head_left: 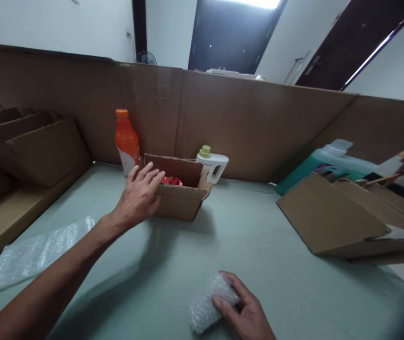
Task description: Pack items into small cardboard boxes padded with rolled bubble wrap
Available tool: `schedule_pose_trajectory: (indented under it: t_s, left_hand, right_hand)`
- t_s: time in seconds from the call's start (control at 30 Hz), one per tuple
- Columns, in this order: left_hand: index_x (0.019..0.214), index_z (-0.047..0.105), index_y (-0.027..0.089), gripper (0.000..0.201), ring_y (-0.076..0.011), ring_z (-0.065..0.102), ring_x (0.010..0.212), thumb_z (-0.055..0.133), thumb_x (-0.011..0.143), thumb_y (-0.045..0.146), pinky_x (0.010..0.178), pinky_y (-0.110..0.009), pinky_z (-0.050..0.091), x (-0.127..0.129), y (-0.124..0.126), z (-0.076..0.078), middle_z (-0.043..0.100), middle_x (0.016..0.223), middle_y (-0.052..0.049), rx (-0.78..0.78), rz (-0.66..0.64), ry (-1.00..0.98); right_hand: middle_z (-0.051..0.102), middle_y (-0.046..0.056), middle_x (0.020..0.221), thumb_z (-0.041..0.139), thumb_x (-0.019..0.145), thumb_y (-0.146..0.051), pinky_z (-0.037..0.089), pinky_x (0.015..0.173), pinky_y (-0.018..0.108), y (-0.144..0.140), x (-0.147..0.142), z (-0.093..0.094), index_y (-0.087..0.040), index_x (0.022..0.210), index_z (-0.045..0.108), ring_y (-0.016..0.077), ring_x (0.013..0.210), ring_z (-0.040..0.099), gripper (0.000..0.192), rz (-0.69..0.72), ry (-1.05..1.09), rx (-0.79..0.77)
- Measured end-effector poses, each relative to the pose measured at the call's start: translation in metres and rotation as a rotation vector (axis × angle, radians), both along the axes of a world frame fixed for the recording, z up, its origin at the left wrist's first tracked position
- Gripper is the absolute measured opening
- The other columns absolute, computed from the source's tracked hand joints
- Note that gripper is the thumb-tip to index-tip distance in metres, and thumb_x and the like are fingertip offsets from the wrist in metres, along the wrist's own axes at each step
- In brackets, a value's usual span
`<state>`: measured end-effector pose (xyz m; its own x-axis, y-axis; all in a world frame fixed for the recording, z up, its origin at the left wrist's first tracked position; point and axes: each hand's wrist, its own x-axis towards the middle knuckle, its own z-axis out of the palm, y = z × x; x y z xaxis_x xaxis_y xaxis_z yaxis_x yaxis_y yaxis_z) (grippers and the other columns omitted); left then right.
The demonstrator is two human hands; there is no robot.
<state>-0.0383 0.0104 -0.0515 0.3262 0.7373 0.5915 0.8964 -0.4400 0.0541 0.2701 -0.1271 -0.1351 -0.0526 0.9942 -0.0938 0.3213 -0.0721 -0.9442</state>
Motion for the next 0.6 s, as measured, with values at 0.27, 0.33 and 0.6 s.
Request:
schedule_pose_trajectory:
  t_s: [0.27,0.33,0.6]
  left_hand:
    - [0.089,0.067,0.019,0.028,-0.0204,0.060,0.075,0.043,0.089,0.005,0.111,-0.058,0.034,-0.007,-0.046,-0.001,0.066,0.074,-0.002,0.007,-0.083,0.109]
    - [0.088,0.066,0.019,0.028,-0.0198,0.058,0.073,0.042,0.090,0.005,0.110,-0.057,0.034,-0.008,-0.074,0.001,0.063,0.072,-0.001,0.002,-0.099,0.086]
    - [0.093,0.068,0.016,0.031,-0.0188,0.058,0.073,0.039,0.095,0.005,0.113,-0.056,0.030,-0.007,-0.127,0.001,0.065,0.074,-0.002,0.015,-0.151,-0.005]
  right_hand:
    - [0.077,0.006,0.093,0.079,0.077,-0.042,0.061,0.064,0.026,0.017,0.033,0.068,-0.026,0.105,0.071,0.0220,0.074,0.073,0.033,-0.107,-0.117,0.332]
    - [0.077,0.006,0.097,0.077,0.081,-0.039,0.061,0.063,0.026,0.022,0.030,0.093,-0.028,0.108,0.069,0.0221,0.077,0.073,0.030,-0.100,-0.127,0.491]
    - [0.074,0.005,0.107,0.061,0.087,-0.018,0.051,0.079,0.038,0.082,-0.051,0.155,-0.027,0.110,0.069,0.0237,0.091,0.067,0.026,0.426,-0.749,0.766]
